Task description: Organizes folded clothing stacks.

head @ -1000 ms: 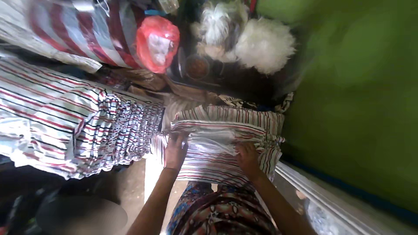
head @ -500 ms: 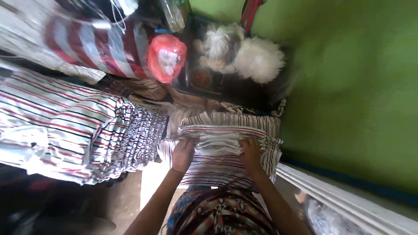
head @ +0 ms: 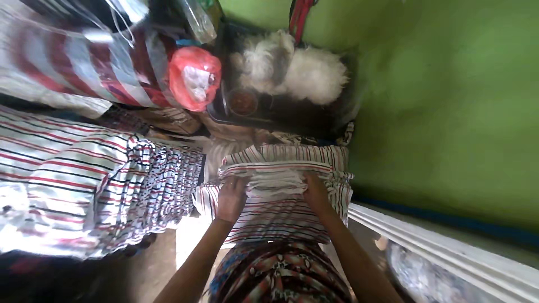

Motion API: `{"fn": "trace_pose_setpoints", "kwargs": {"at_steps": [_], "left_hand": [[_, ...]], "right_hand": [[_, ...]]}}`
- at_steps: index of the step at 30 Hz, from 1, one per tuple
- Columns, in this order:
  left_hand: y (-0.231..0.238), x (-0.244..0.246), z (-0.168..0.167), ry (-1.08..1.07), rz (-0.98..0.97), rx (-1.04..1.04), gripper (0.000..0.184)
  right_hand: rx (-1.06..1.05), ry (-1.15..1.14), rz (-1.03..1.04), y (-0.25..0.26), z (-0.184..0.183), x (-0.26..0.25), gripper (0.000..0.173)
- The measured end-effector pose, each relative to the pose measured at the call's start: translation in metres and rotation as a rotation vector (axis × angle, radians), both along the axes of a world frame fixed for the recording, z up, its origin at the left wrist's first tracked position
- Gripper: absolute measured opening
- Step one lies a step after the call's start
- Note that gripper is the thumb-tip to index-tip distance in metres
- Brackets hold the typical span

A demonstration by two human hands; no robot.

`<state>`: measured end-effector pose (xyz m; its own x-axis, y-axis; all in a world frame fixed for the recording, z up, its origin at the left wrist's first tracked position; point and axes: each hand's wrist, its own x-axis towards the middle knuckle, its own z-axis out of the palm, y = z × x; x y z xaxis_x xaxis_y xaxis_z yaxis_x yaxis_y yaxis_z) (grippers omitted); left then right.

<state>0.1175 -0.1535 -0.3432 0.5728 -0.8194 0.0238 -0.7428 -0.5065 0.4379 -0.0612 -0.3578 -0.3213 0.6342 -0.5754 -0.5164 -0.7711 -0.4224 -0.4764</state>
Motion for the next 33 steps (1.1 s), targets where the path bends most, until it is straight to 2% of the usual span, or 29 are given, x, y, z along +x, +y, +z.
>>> {"fn": "trace_pose_setpoints", "kwargs": {"at_steps": [3, 8, 11, 13, 15, 17, 22, 25, 27, 29, 31, 33], "left_hand": [[-0.004, 0.001, 0.002, 0.035, -0.003, 0.004, 0.048], [-0.005, 0.002, -0.003, 0.033, -0.041, -0.035, 0.029], [0.005, 0.000, -0.012, -0.029, -0.083, -0.116, 0.026], [0.012, -0.001, -0.013, -0.062, -0.120, -0.114, 0.029], [0.019, 0.001, -0.013, -0.098, -0.137, -0.100, 0.029], [0.020, 0.003, -0.011, -0.138, -0.134, -0.094, 0.029], [0.004, 0.002, 0.013, -0.001, 0.009, 0.149, 0.056], [-0.005, 0.004, 0.019, 0.077, 0.022, 0.250, 0.048], [-0.006, 0.003, 0.017, 0.069, 0.013, 0.207, 0.038], [0.000, 0.001, 0.009, -0.002, -0.005, 0.111, 0.032], [0.008, 0.001, 0.006, -0.045, -0.047, 0.045, 0.032], [0.016, 0.006, 0.001, -0.080, -0.134, -0.021, 0.035]], "right_hand": [[-0.044, -0.019, -0.007, 0.006, 0.000, -0.005, 0.041], [-0.267, -0.283, 0.088, 0.025, -0.001, -0.035, 0.025], [-0.380, -0.397, 0.151, 0.025, -0.007, -0.038, 0.022], [-0.247, -0.219, 0.118, 0.018, 0.003, -0.025, 0.031], [-0.074, -0.013, 0.059, 0.006, 0.013, -0.005, 0.049], [-0.024, 0.063, 0.067, 0.000, 0.011, 0.006, 0.057], [-0.045, 0.056, 0.140, 0.000, 0.002, 0.004, 0.045], [-0.132, -0.085, 0.164, 0.009, 0.002, -0.016, 0.041], [-0.271, -0.248, 0.226, 0.018, -0.004, -0.032, 0.030], [-0.336, -0.325, 0.306, 0.022, -0.005, -0.041, 0.027], [-0.251, -0.267, 0.342, 0.019, 0.003, -0.041, 0.030], [-0.068, -0.053, 0.322, 0.010, 0.015, -0.029, 0.044]]}}
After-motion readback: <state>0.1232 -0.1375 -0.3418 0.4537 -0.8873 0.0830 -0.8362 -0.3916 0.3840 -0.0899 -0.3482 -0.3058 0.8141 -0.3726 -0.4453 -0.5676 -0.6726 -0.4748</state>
